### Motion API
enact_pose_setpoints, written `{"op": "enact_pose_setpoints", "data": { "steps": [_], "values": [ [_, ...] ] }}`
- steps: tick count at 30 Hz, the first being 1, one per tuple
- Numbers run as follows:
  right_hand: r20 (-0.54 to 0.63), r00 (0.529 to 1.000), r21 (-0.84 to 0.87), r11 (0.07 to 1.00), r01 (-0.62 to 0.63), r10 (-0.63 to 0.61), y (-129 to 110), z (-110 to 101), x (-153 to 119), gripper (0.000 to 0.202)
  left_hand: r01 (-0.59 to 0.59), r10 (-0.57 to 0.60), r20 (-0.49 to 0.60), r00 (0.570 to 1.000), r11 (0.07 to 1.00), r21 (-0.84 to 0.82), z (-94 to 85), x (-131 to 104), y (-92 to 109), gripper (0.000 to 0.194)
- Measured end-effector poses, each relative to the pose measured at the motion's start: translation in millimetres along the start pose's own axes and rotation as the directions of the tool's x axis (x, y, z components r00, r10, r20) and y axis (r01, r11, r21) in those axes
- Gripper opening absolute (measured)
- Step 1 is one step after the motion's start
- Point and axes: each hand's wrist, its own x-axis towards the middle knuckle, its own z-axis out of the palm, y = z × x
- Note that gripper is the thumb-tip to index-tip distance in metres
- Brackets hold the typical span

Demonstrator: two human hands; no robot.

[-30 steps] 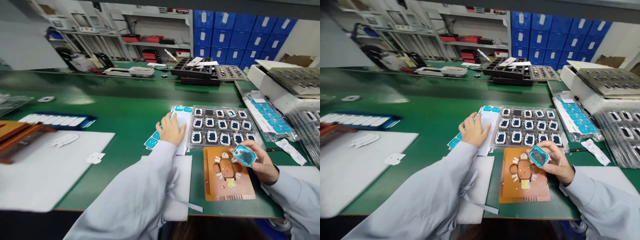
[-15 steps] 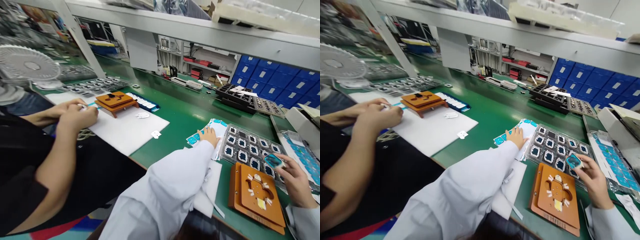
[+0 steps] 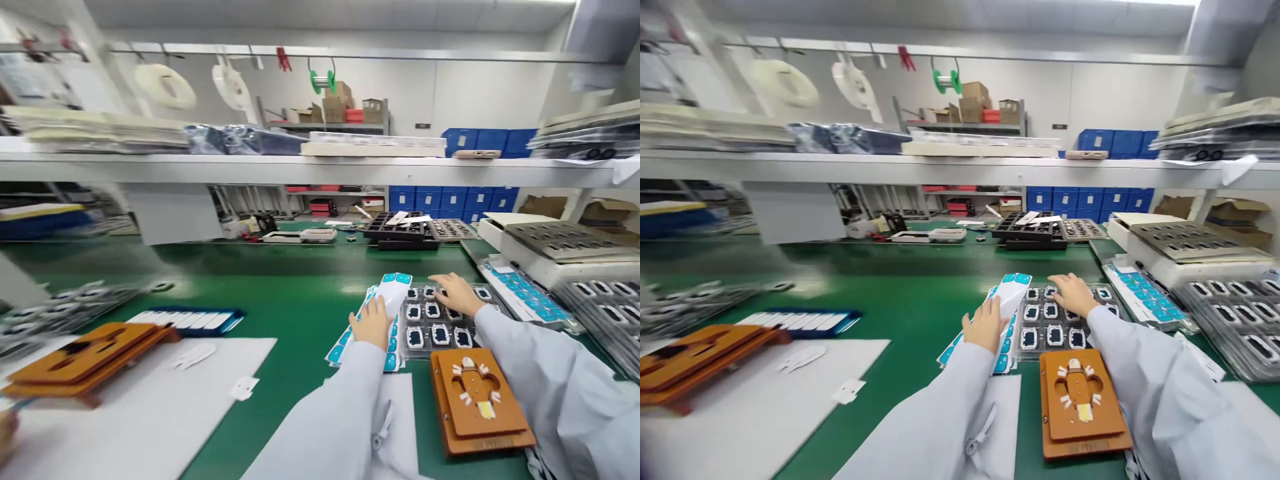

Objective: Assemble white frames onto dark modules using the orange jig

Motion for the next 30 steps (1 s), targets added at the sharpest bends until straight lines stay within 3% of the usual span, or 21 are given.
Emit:
{"op": "enact_pose_setpoints", "data": {
  "steps": [7,9,12,13,23,27,29,30],
  "values": [
    [-0.040,0.999,0.253,0.967,0.034,-0.025,5,-36,-41,0.048,-0.265,0.260,-0.130,0.957,0.964,-0.023,0.7,-7,10,0.046],
    [-0.037,0.998,0.343,0.938,0.053,-0.044,5,-40,-51,0.045,-0.381,0.369,-0.239,0.898,0.924,-0.004,3.2,-9,12,0.044],
    [-0.054,0.997,0.441,0.894,0.078,-0.060,5,-40,-64,0.044,-0.537,0.514,-0.411,0.753,0.841,0.068,5.8,-12,15,0.041],
    [-0.067,0.996,0.460,0.884,0.083,-0.059,5,-40,-67,0.046,-0.561,0.535,-0.437,0.723,0.824,0.081,5.9,-13,16,0.040],
    [-0.122,0.988,0.539,0.830,0.143,-0.091,8,-41,-84,0.039,-0.597,0.615,-0.546,0.568,0.765,0.242,-7.0,-22,30,0.029],
    [-0.180,0.982,0.530,0.834,0.152,-0.064,9,-44,-92,0.031,-0.610,0.632,-0.539,0.557,0.752,0.252,-13.0,-24,30,0.029],
    [-0.270,0.962,0.489,0.856,0.168,-0.035,6,-51,-100,0.025,-0.595,0.615,-0.517,0.595,0.770,0.231,-19.2,-20,25,0.033],
    [-0.346,0.937,0.444,0.874,0.199,-0.037,4,-56,-106,0.020,-0.573,0.588,-0.500,0.636,0.793,0.204,-23.6,-18,20,0.036]
  ]
}}
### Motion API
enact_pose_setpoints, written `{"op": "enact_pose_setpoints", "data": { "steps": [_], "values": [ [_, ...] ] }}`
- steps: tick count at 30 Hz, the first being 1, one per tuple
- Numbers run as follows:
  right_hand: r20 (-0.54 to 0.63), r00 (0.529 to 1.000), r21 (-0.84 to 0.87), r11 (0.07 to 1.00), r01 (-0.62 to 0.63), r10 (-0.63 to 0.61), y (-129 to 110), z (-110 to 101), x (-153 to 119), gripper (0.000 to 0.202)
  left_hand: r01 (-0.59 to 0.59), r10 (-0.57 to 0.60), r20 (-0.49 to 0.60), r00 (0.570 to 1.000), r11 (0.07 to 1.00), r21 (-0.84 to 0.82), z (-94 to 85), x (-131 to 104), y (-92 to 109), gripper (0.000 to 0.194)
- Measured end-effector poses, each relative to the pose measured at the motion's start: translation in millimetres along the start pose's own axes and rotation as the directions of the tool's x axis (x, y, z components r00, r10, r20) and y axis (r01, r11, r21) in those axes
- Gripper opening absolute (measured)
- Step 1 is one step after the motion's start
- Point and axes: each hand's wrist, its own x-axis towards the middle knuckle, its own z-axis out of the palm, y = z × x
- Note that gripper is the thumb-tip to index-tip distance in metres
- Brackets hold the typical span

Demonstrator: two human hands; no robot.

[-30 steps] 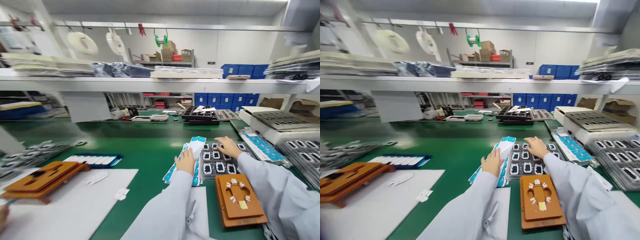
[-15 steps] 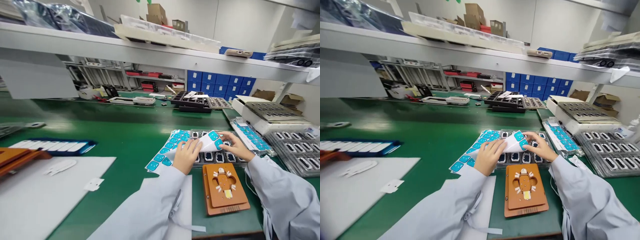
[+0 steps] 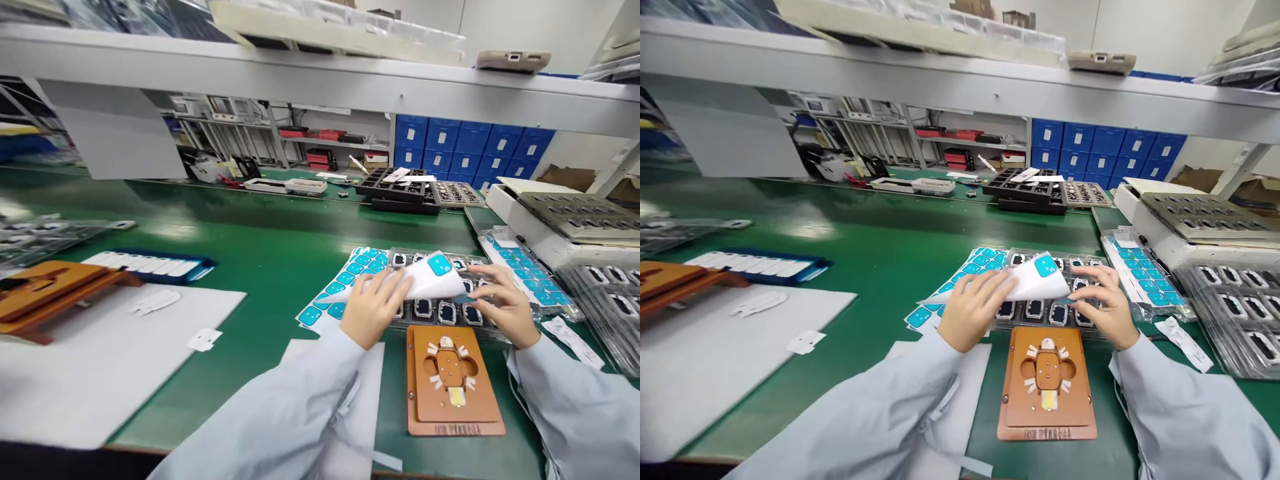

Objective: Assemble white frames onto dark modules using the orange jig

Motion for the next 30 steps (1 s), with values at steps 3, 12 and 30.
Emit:
{"op": "enact_pose_setpoints", "data": {
  "steps": [3,12,30],
  "values": [
    [-0.141,0.964,-0.154,0.967,0.205,-0.227,-22,-12,-15,0.016,0.223,-0.220,0.148,0.964,0.975,-0.004,-12.5,3,-22,0.041],
    [0.373,0.819,-0.155,0.841,0.519,-0.436,-40,-8,-41,0.026,0.616,-0.602,0.614,0.511,0.754,0.228,-9.7,4,-49,0.077],
    [0.503,0.740,0.302,0.893,0.334,-0.447,-23,2,-41,0.036,0.520,-0.586,0.742,0.327,0.767,0.376,-8.7,1,-49,0.076]
  ]
}}
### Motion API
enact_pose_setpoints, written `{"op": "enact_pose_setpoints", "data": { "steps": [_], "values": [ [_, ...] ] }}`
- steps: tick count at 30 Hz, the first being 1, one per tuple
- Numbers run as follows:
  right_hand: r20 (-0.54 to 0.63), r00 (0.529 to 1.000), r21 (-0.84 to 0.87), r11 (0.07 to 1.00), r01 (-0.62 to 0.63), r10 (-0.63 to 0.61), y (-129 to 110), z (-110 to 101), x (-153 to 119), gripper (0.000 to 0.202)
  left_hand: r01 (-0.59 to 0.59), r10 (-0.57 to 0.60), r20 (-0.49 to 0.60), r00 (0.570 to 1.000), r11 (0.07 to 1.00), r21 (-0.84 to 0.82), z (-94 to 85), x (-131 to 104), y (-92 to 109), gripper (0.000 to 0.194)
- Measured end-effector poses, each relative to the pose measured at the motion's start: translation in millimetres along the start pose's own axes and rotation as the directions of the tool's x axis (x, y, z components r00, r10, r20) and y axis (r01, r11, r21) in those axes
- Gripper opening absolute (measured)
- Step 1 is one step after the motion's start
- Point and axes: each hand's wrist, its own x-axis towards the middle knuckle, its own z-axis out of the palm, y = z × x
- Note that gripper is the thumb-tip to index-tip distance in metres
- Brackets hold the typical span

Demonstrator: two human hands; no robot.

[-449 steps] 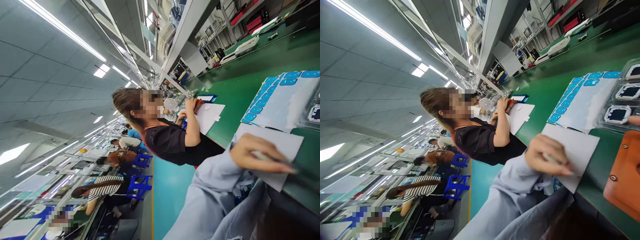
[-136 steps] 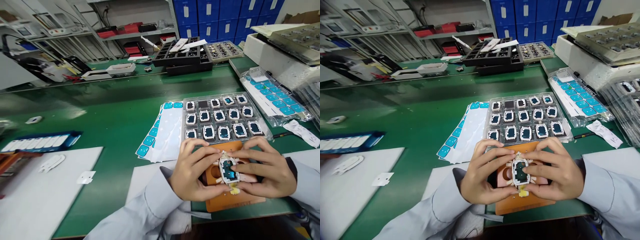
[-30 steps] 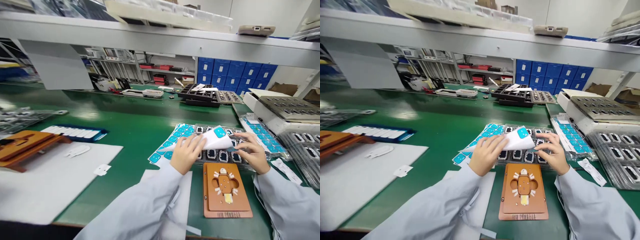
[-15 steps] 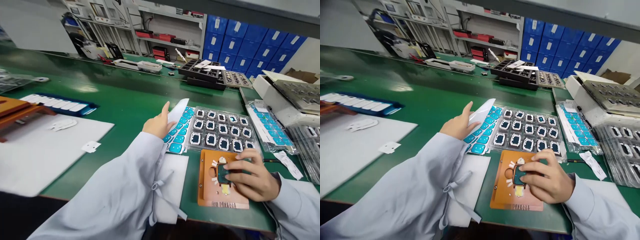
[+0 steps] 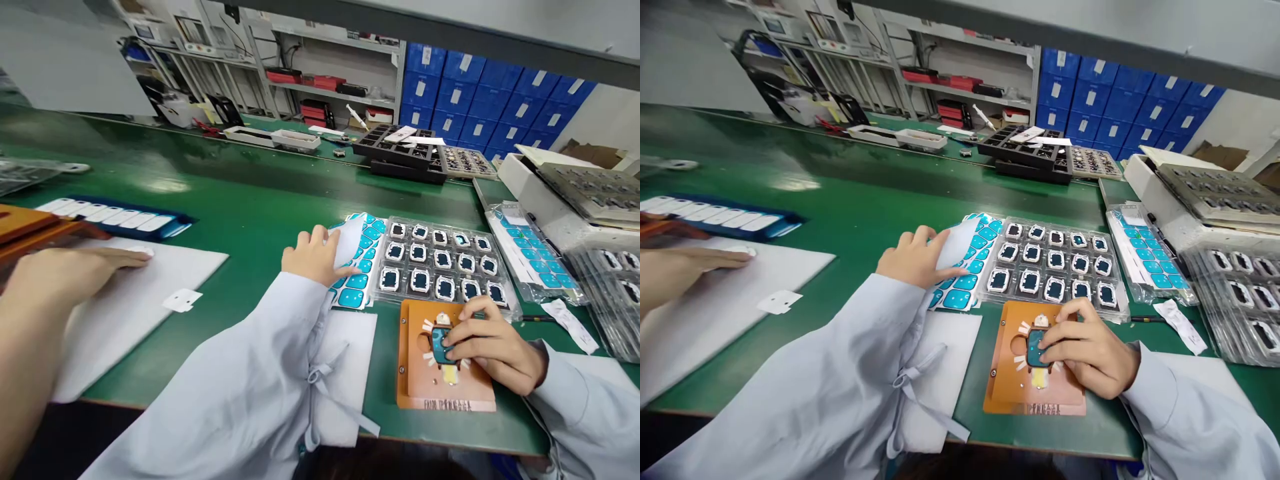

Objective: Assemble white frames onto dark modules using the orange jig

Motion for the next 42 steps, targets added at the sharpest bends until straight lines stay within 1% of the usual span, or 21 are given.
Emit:
{"op": "enact_pose_setpoints", "data": {
  "steps": [2,3,4,6,8,10,13,16,18,21,24,26,28,29,31,33,34,35,37,40,42],
  "values": [
    [-0.067,0.997,0.014,0.999,-0.036,0.037,2,0,-3,0.033,-0.013,0.012,0.053,0.999,1.000,0.022,-8.0,-5,-1,0.074],
    [-0.107,0.992,0.001,0.998,-0.069,0.069,4,-2,-4,0.032,-0.002,0.001,0.055,0.998,1.000,0.020,-12.9,-7,-1,0.069],
    [-0.148,0.983,-0.039,0.992,-0.120,0.113,8,-5,-5,0.032,0.015,-0.016,0.031,0.999,1.000,0.012,-18.1,-9,-1,0.064],
    [-0.211,0.953,-0.170,0.951,-0.256,0.219,22,-14,-3,0.032,0.034,-0.035,-0.075,0.997,0.999,-0.016,-27.3,-15,0,0.053],
    [-0.237,0.913,-0.317,0.862,-0.395,0.331,45,-25,6,0.029,0.015,-0.024,-0.183,0.983,0.999,-0.049,-31.7,-19,4,0.049],
    [-0.237,0.884,-0.391,0.794,-0.466,0.402,74,-34,19,0.027,-0.020,0.003,-0.217,0.976,0.997,-0.075,-27.8,-21,11,0.051],
    [-0.188,0.846,-0.476,0.707,-0.523,0.499,114,-38,40,0.026,-0.038,0.025,-0.129,0.991,0.995,-0.092,-7.5,-18,22,0.058],
    [-0.146,0.812,-0.538,0.644,-0.545,0.565,138,-34,53,0.022,-0.065,0.062,-0.027,0.998,0.991,-0.118,15.4,-12,30,0.059],
    [-0.128,0.805,-0.558,0.629,-0.542,0.580,147,-32,56,0.018,-0.077,0.074,-0.026,0.997,0.987,-0.138,23.8,-10,31,0.058],
    [-0.113,0.808,-0.546,0.643,-0.536,0.578,155,-35,58,0.014,-0.090,0.079,-0.073,0.994,0.984,-0.152,22.6,-10,30,0.062],
    [-0.123,0.815,-0.488,0.680,-0.547,0.567,158,-43,57,0.014,-0.116,0.095,-0.133,0.986,0.981,-0.156,11.0,-12,26,0.061],
    [-0.158,0.814,-0.438,0.699,-0.565,0.559,153,-49,56,0.020,-0.117,0.088,-0.180,0.980,0.981,-0.154,1.9,-14,21,0.057],
    [-0.206,0.805,-0.387,0.709,-0.589,0.556,141,-55,52,0.032,-0.102,0.057,-0.274,0.960,0.983,-0.153,-5.8,-17,14,0.053],
    [-0.229,0.799,-0.359,0.715,-0.600,0.556,130,-58,50,0.038,-0.092,0.036,-0.341,0.940,0.984,-0.150,-8.7,-18,10,0.051],
    [-0.262,0.789,-0.296,0.732,-0.614,0.555,102,-62,44,0.045,-0.084,0.008,-0.488,0.873,0.987,-0.136,-12.3,-20,5,0.048],
    [-0.265,0.792,-0.228,0.762,-0.606,0.550,67,-62,36,0.038,-0.106,0.025,-0.588,0.808,0.989,-0.103,-12.9,-23,4,0.048],
    [-0.269,0.789,-0.152,0.784,-0.602,0.553,49,-61,32,0.032,-0.130,0.056,-0.606,0.793,0.988,-0.079,-11.9,-24,5,0.048],
    [-0.263,0.793,-0.086,0.806,-0.586,0.549,32,-59,28,0.026,-0.160,0.096,-0.601,0.794,0.986,-0.054,-10.0,-25,6,0.048],
    [-0.231,0.835,-0.018,0.856,-0.517,0.499,5,-53,19,0.016,-0.211,0.172,-0.520,0.837,0.977,-0.015,-3.5,-26,11,0.050],
    [-0.134,0.896,-0.001,0.905,-0.426,0.422,-16,-40,7,0.011,-0.234,0.226,-0.265,0.937,0.972,0.003,10.5,-25,17,0.055],
    [-0.094,0.913,0.000,0.917,-0.398,0.397,-21,-33,1,0.010,-0.229,0.227,-0.094,0.969,0.974,-0.006,18.0,-23,20,0.053]
  ]
}}
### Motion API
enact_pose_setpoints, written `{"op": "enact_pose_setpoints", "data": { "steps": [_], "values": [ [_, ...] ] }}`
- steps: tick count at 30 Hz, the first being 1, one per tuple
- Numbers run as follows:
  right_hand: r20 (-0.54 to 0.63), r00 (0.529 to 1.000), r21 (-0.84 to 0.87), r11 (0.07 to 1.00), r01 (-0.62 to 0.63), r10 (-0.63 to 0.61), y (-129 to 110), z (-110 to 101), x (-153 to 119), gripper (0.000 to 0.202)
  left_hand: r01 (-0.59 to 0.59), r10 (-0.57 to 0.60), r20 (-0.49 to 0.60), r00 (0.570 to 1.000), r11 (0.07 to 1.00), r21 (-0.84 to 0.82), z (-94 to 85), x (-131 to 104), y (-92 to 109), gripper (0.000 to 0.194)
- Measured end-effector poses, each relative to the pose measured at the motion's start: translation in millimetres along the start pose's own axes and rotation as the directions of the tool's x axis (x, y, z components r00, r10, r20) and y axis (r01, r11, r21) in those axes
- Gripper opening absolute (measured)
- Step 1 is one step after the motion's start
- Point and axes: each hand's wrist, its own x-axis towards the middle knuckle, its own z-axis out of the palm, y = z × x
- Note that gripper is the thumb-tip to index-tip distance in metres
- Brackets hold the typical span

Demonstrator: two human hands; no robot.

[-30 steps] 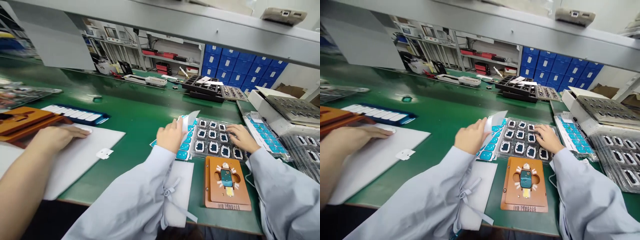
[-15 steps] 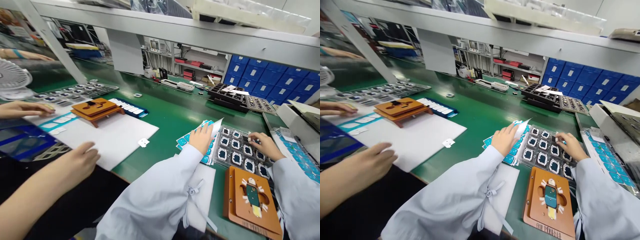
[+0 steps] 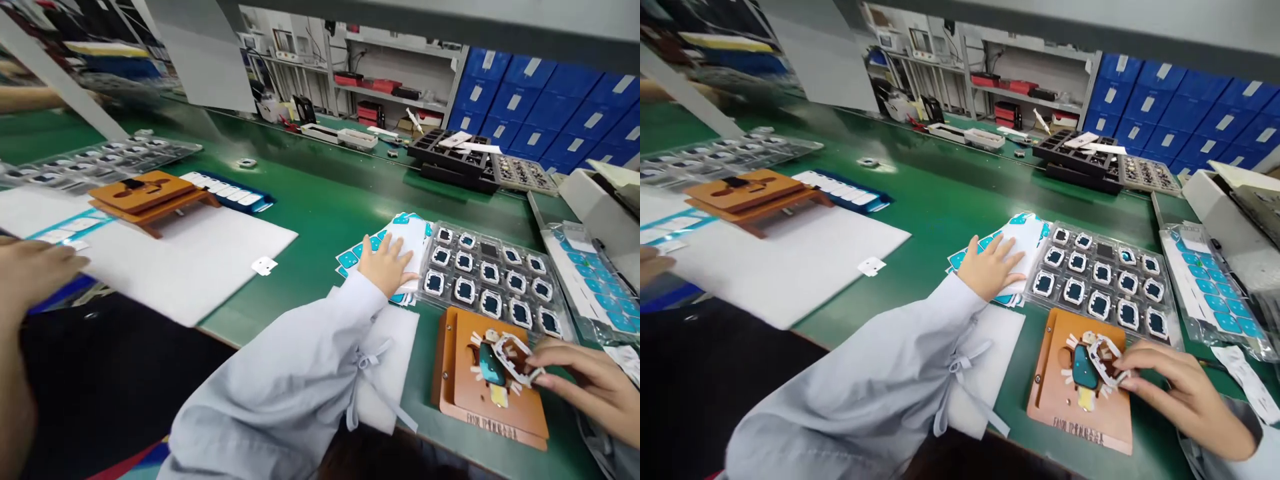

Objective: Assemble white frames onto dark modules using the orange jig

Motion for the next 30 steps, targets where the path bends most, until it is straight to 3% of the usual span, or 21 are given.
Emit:
{"op": "enact_pose_setpoints", "data": {
  "steps": [3,7,10,11,13,16,18,20,23,26,30],
  "values": [
    [0.043,0.999,0.021,0.999,0.032,-0.033,3,8,-6,0.007,0.024,-0.024,0.087,0.996,1.000,0.012,0.5,1,0,0.052],
    [0.004,0.999,0.030,0.998,0.048,-0.049,8,14,-9,0.006,0.124,-0.122,-0.030,0.992,0.989,0.076,-15.7,1,-3,0.045],
    [-0.079,0.997,0.013,1.000,0.026,-0.025,12,14,-11,0.036,0.147,-0.149,-0.049,0.988,0.988,-0.042,-24.8,-1,-8,0.039],
    [-0.091,0.996,0.012,1.000,0.018,-0.017,13,14,-11,0.045,0.112,-0.124,-0.087,0.988,0.985,-0.130,-26.0,-3,-9,0.037],
    [-0.083,0.996,0.005,1.000,0.017,-0.017,15,13,-11,0.046,-0.034,-0.059,-0.271,0.961,0.944,-0.327,-26.6,-7,-7,0.034],
    [-0.040,0.998,0.007,0.999,0.046,-0.046,15,13,-10,0.026,-0.356,0.036,-0.557,0.829,0.803,-0.479,-25.7,-16,7,0.023],
    [-0.033,0.998,0.027,0.998,0.057,-0.056,12,14,-8,0.018,-0.528,0.137,-0.616,0.776,0.676,-0.514,-23.7,-23,21,0.015],
    [-0.043,0.998,0.030,0.998,0.053,-0.052,7,17,-7,0.014,-0.613,0.235,-0.600,0.765,0.553,-0.565,-19.8,-29,36,0.015],
    [-0.108,0.994,-0.020,0.999,0.026,-0.028,-3,26,-6,0.015,-0.603,0.293,-0.529,0.797,0.455,-0.655,-11.9,-36,53,0.033],
    [-0.198,0.980,-0.073,0.997,0.003,-0.017,-11,37,-6,0.019,-0.561,0.306,-0.470,0.828,0.441,-0.700,-6.9,-41,61,0.050],
    [-0.222,0.975,-0.097,0.995,0.012,-0.033,-14,43,-6,0.018,-0.554,0.339,-0.440,0.832,0.451,-0.700,-6.5,-46,63,0.059]
  ]
}}
